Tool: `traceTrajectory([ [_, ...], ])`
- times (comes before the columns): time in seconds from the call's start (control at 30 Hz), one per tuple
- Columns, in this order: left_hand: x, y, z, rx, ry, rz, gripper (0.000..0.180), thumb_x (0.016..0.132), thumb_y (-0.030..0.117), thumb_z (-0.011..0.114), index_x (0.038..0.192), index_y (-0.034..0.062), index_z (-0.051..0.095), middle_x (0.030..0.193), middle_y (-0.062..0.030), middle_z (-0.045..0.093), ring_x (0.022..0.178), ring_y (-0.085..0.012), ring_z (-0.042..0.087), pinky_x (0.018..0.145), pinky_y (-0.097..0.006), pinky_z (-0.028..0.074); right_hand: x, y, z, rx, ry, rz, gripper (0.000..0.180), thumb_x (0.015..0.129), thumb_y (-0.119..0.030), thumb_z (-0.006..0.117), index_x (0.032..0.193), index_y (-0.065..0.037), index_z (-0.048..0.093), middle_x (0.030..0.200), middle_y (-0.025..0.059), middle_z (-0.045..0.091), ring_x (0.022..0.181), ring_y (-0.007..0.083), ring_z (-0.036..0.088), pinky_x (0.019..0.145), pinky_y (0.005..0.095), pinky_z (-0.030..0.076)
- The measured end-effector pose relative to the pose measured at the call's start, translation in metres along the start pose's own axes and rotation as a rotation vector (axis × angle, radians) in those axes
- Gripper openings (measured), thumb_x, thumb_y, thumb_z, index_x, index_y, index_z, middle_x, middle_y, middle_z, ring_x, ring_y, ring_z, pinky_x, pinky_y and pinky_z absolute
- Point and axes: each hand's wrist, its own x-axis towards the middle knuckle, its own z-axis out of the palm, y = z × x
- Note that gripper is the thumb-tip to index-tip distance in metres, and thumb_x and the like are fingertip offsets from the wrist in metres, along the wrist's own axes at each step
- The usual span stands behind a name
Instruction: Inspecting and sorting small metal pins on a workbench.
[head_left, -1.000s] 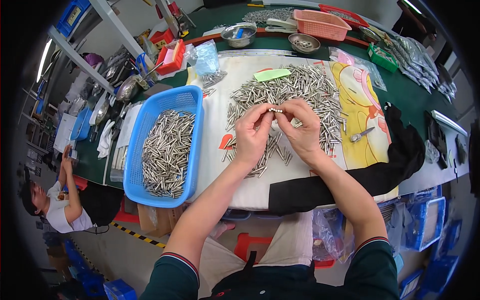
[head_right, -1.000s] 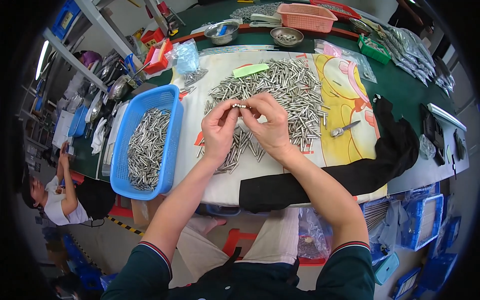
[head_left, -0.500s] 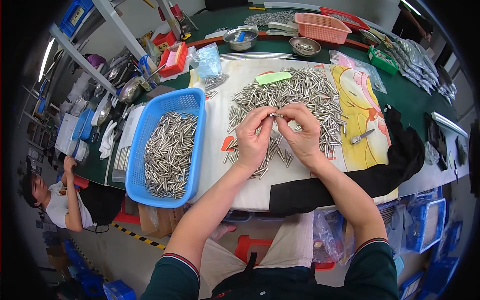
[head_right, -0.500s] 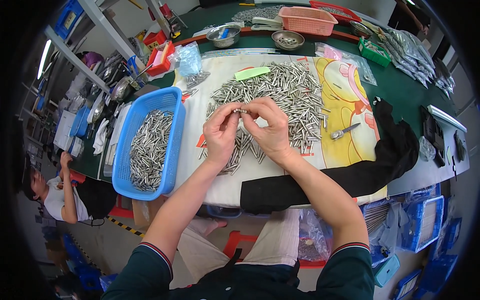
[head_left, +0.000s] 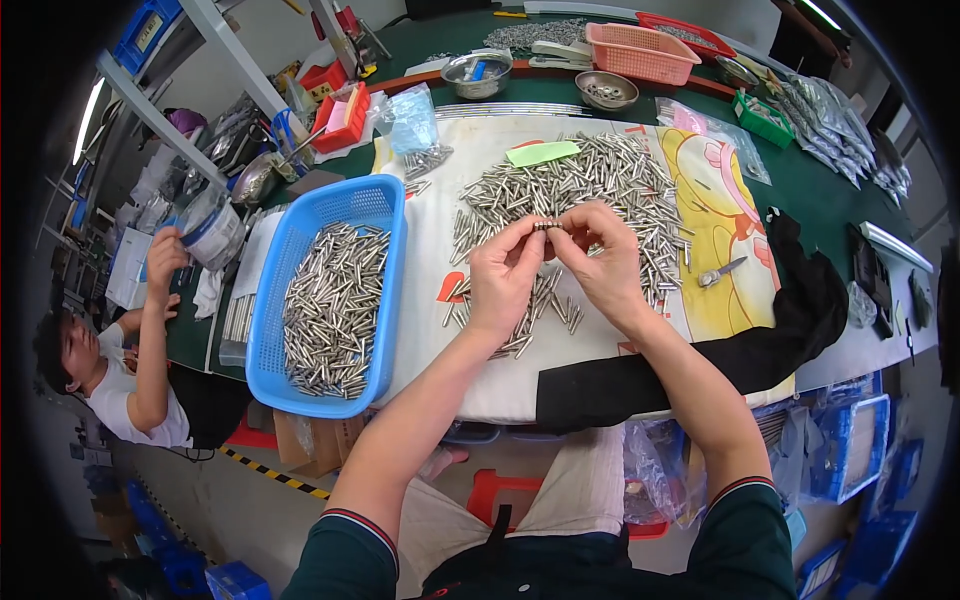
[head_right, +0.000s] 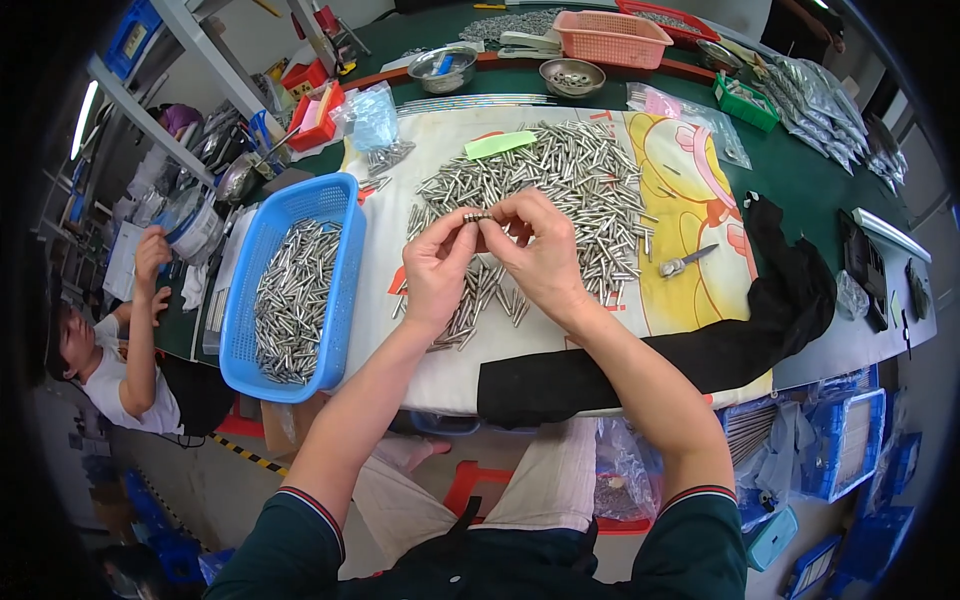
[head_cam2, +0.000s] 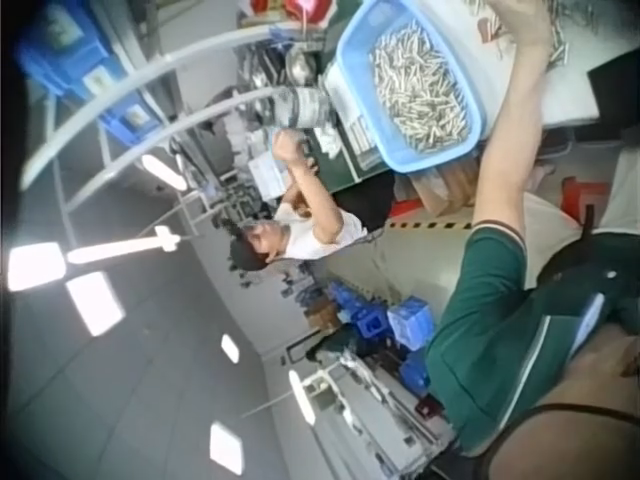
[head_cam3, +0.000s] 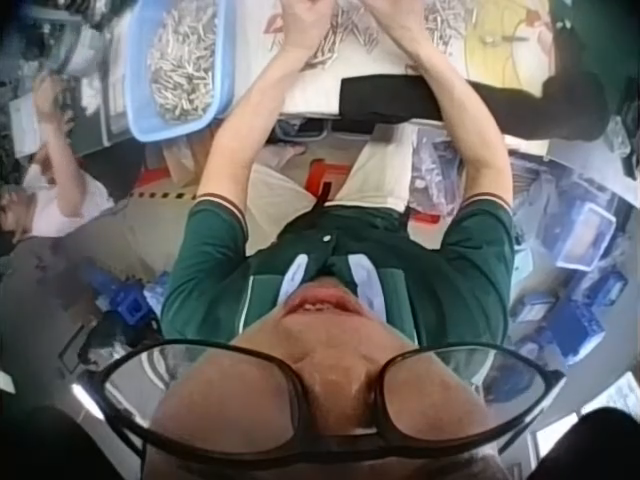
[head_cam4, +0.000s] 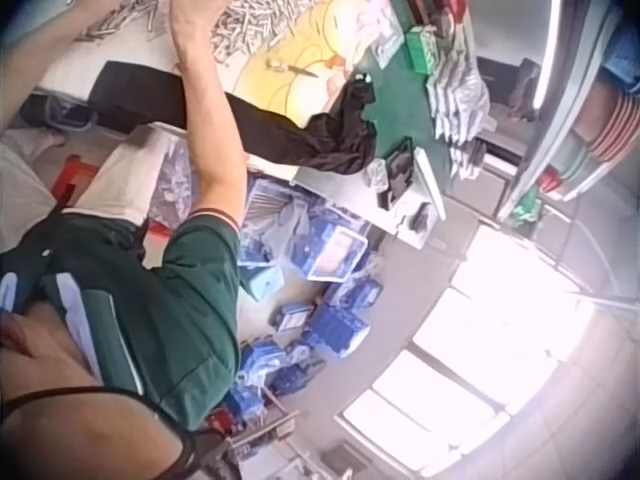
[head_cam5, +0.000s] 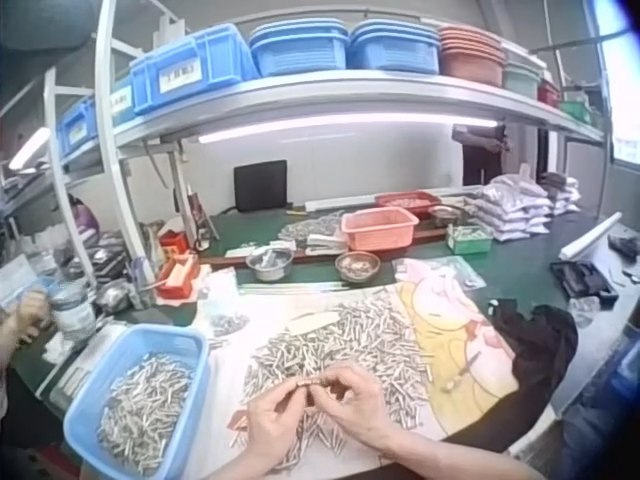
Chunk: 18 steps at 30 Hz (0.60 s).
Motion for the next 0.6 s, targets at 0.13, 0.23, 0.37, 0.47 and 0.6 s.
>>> traceTrajectory([
  [0.13,0.003,0.002,-0.004,-0.133,-0.046,-0.198,0.017,0.089,0.002,0.050,0.101,-0.0065,0.060,0.084,-0.0087,0.065,0.075,-0.0132,0.064,0.069,-0.026,0.054,0.001,0.000,-0.002,0.029,-0.076,0.234,0.011,0.076,-0.008,0.067,0.079,0.001,0.062,0.072,0.0024,0.058,0.058,0.0066,0.049,0.052,0.0206,0.041],
  [0.23,0.005,0.005,-0.008,-0.157,-0.101,-0.354,0.020,0.092,0.006,0.047,0.100,-0.0073,0.059,0.086,-0.0101,0.064,0.074,-0.0159,0.065,0.070,-0.026,0.055,0.004,0.004,-0.007,0.042,-0.164,0.347,0.012,0.079,-0.009,0.067,0.083,0.002,0.063,0.071,-0.0004,0.060,0.062,0.0038,0.051,0.056,0.0184,0.041],
  [0.37,0.009,0.007,-0.016,-0.223,-0.127,-0.579,0.019,0.091,0.011,0.052,0.101,-0.0034,0.060,0.088,-0.0095,0.065,0.078,-0.0151,0.066,0.072,-0.024,0.055,0.006,0.007,-0.009,0.067,-0.219,0.433,0.014,0.078,-0.009,0.067,0.083,0.004,0.063,0.073,0.0008,0.061,0.064,0.0044,0.052,0.058,0.0185,0.042],
  [0.47,0.010,0.011,-0.015,-0.204,-0.160,-0.601,0.019,0.090,0.011,0.055,0.100,-0.0041,0.060,0.089,-0.0096,0.065,0.077,-0.0149,0.066,0.072,-0.024,0.055,0.007,0.000,-0.014,0.047,-0.237,0.459,0.015,0.077,-0.009,0.065,0.084,0.004,0.063,0.073,0.0010,0.061,0.065,0.0043,0.052,0.059,0.0184,0.042],
  [0.6,0.008,0.003,-0.018,-0.167,-0.161,-0.563,0.017,0.088,0.008,0.057,0.098,-0.0044,0.060,0.090,-0.0095,0.065,0.076,-0.0144,0.065,0.071,-0.024,0.055,0.006,0.001,-0.013,0.035,-0.253,0.447,0.015,0.076,-0.007,0.062,0.085,0.005,0.063,0.075,0.0012,0.061,0.067,0.0044,0.053,0.059,0.0185,0.042],
])
